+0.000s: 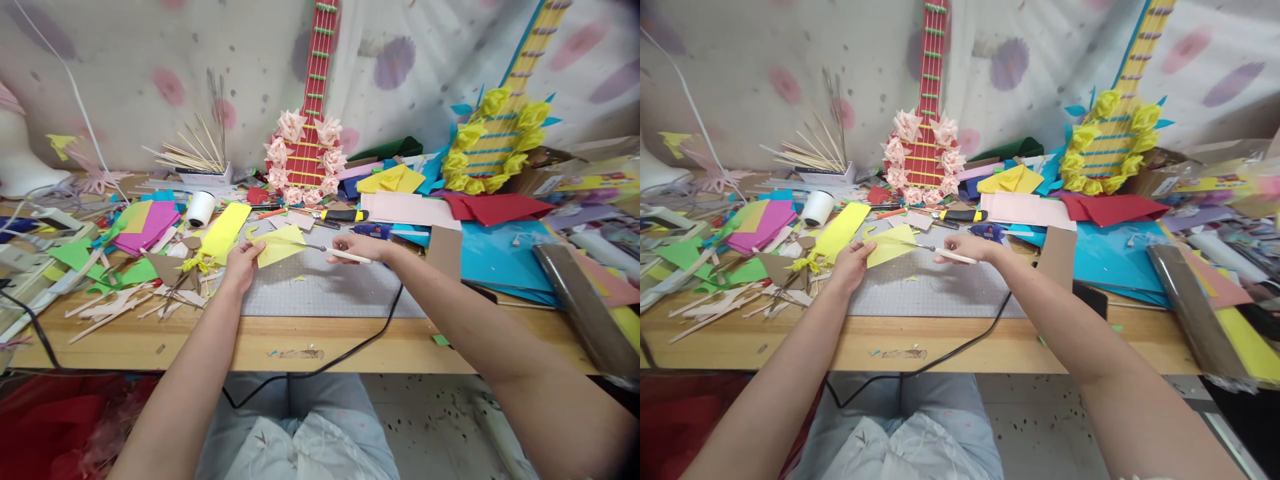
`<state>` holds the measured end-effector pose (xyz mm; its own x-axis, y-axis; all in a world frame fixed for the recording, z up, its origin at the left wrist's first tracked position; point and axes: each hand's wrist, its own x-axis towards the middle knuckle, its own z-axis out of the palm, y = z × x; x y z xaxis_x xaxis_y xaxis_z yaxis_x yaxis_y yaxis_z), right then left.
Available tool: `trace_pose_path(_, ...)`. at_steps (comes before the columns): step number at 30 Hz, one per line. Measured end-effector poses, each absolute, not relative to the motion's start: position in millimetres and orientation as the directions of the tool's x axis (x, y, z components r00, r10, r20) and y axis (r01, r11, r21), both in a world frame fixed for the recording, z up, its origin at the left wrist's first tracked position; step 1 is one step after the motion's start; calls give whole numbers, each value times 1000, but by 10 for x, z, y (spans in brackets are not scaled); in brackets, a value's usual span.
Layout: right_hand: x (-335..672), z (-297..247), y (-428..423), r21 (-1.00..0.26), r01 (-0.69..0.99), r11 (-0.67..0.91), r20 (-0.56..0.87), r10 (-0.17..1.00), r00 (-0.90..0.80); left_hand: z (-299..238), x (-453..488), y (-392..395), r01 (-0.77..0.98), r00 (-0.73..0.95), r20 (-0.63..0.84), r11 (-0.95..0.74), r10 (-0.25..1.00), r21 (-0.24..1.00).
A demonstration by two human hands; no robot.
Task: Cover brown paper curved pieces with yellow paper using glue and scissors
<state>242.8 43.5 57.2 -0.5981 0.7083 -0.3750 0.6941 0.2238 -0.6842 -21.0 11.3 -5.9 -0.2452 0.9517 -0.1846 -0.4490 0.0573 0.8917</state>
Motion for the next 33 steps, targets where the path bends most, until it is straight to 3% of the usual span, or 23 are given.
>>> trace_pose_path(12,2428,622,469,-562,756,336,-314,759,-570,-60,-201,103,-440,-249,-192,66,949,896)
trace_pose_path(21,2379,581,482,-600,733,320,-362,708,-606,-53,-126,68,-407,-223,-181,77,958,910)
trace_pose_path(33,2324,560,506,-608,730,311,-342,727,-595,-80,-118,74,-426,-229,-167,55,959,903)
